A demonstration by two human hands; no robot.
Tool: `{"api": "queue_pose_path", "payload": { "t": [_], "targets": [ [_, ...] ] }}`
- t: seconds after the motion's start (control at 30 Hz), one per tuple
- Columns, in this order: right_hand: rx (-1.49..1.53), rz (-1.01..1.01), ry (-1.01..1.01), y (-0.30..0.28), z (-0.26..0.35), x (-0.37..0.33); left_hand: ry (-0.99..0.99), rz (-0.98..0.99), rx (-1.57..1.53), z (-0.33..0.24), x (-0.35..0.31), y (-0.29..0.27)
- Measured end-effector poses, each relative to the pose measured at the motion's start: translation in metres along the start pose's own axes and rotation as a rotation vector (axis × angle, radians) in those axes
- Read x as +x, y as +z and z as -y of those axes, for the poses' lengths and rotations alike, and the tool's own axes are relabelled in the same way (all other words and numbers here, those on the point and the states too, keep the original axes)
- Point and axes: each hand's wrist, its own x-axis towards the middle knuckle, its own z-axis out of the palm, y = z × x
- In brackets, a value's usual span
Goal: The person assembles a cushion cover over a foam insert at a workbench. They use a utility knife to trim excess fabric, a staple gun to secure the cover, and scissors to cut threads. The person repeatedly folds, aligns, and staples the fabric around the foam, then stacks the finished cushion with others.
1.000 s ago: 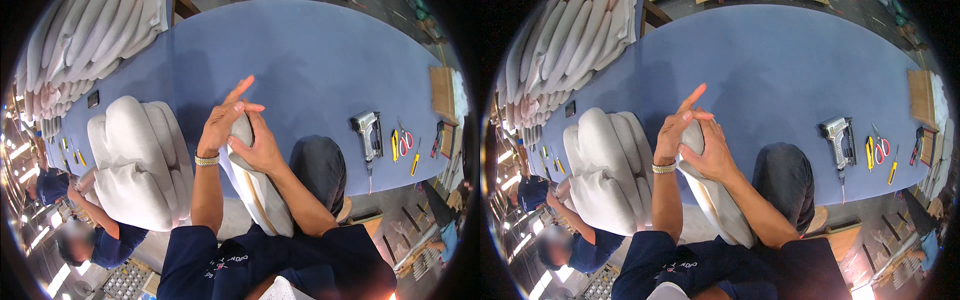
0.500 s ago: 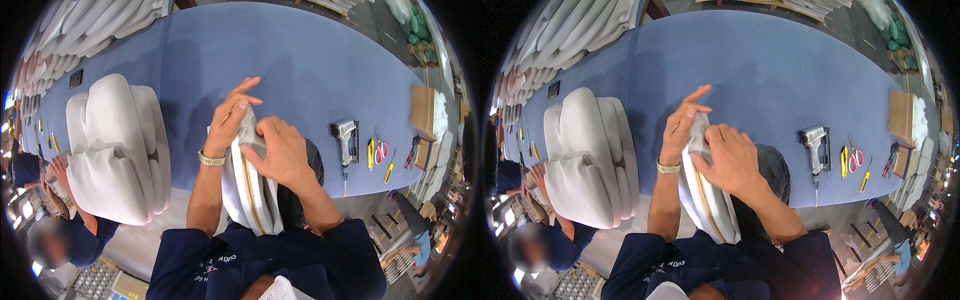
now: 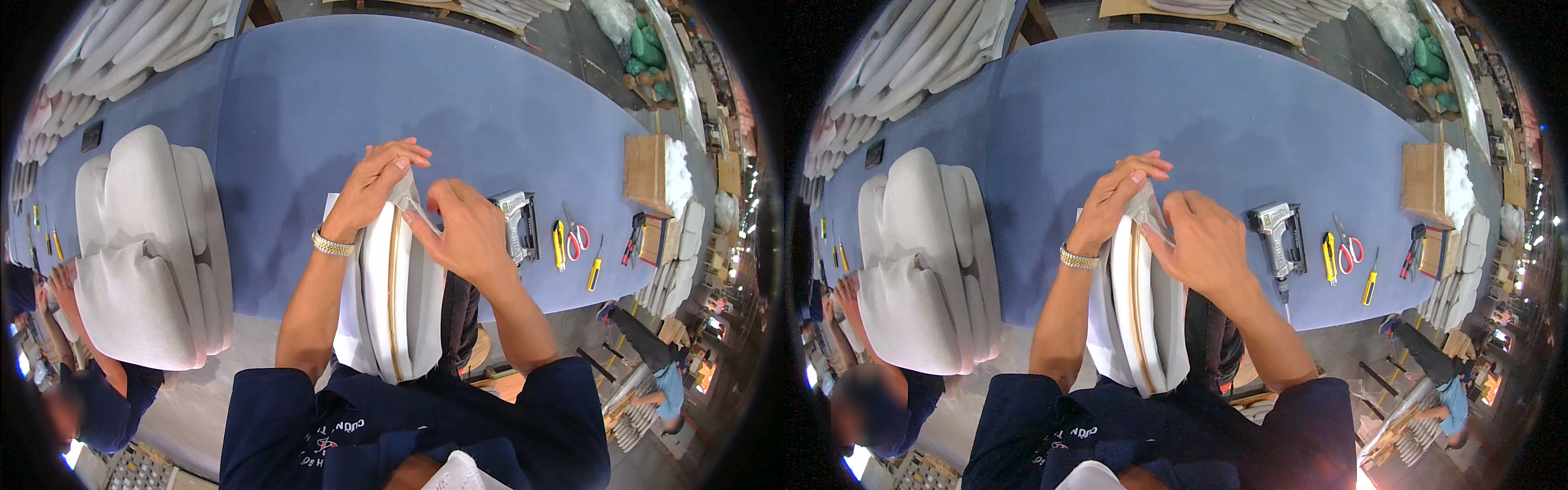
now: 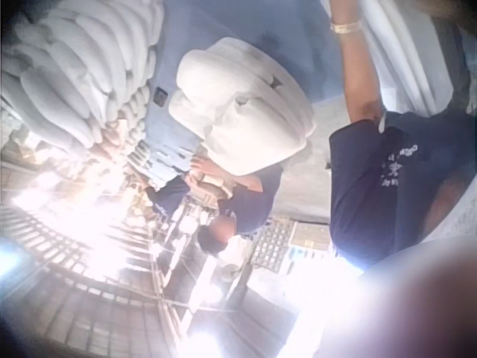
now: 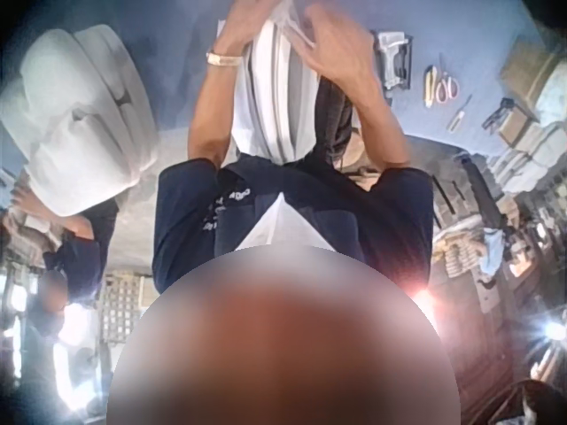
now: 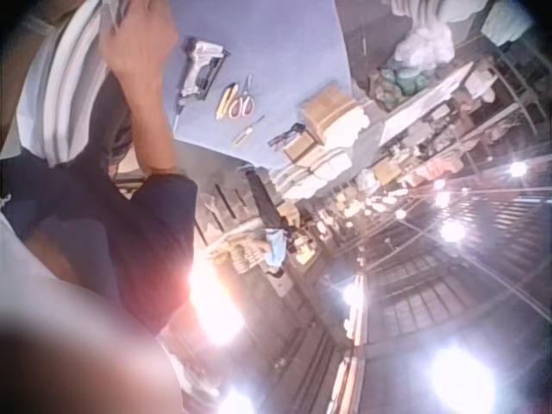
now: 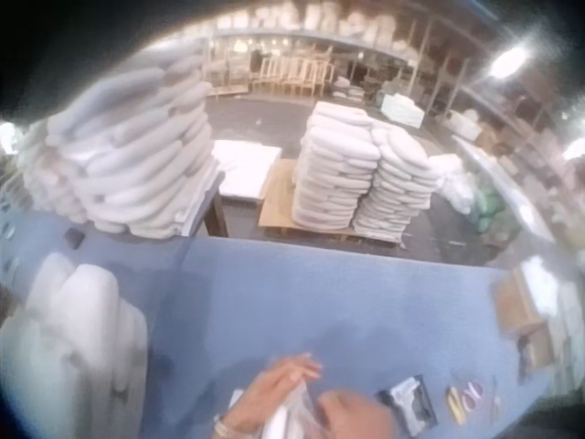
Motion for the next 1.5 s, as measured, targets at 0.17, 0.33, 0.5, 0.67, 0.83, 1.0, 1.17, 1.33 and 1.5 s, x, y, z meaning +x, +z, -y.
{"api": "queue_pose_path", "payload": {
  "t": [0.17,0.33,0.5,0.67,0.83,1.0,1.17,1.33,1.5],
  "targets": [
    [-0.007,0.083,-0.136,0.013,0.002,0.003,0.052,-0.003,0.054,-0.002,0.004,0.002],
    [0.152,0.015,-0.139,0.030,0.007,-0.019,0.080,-0.003,-0.028,0.005,0.002,0.004],
    [0.086,-0.005,-0.152,0.037,0.013,-0.027,0.065,0.021,0.017,0.011,-0.001,0.001],
    [0.080,-0.041,-0.165,0.033,0.014,-0.030,0.140,-0.040,0.105,0.004,-0.007,-0.001],
    [0.096,-0.002,-0.138,0.036,0.014,-0.029,0.039,-0.058,0.058,-0.001,-0.017,-0.005],
    [0.475,0.073,0.059,0.023,-0.039,-0.034,0.022,-0.082,0.125,0.000,-0.023,-0.019],
    [-0.121,-0.311,0.489,0.062,-0.199,-0.111,0.060,-0.108,0.119,0.004,-0.032,-0.024],
    [-0.151,-0.133,0.617,0.093,-0.249,-0.135,0.031,-0.106,0.079,0.000,-0.040,-0.025],
    [0.010,-0.129,0.565,0.080,-0.268,-0.127,0.015,-0.112,0.089,-0.001,-0.038,-0.023]
  ]
}}
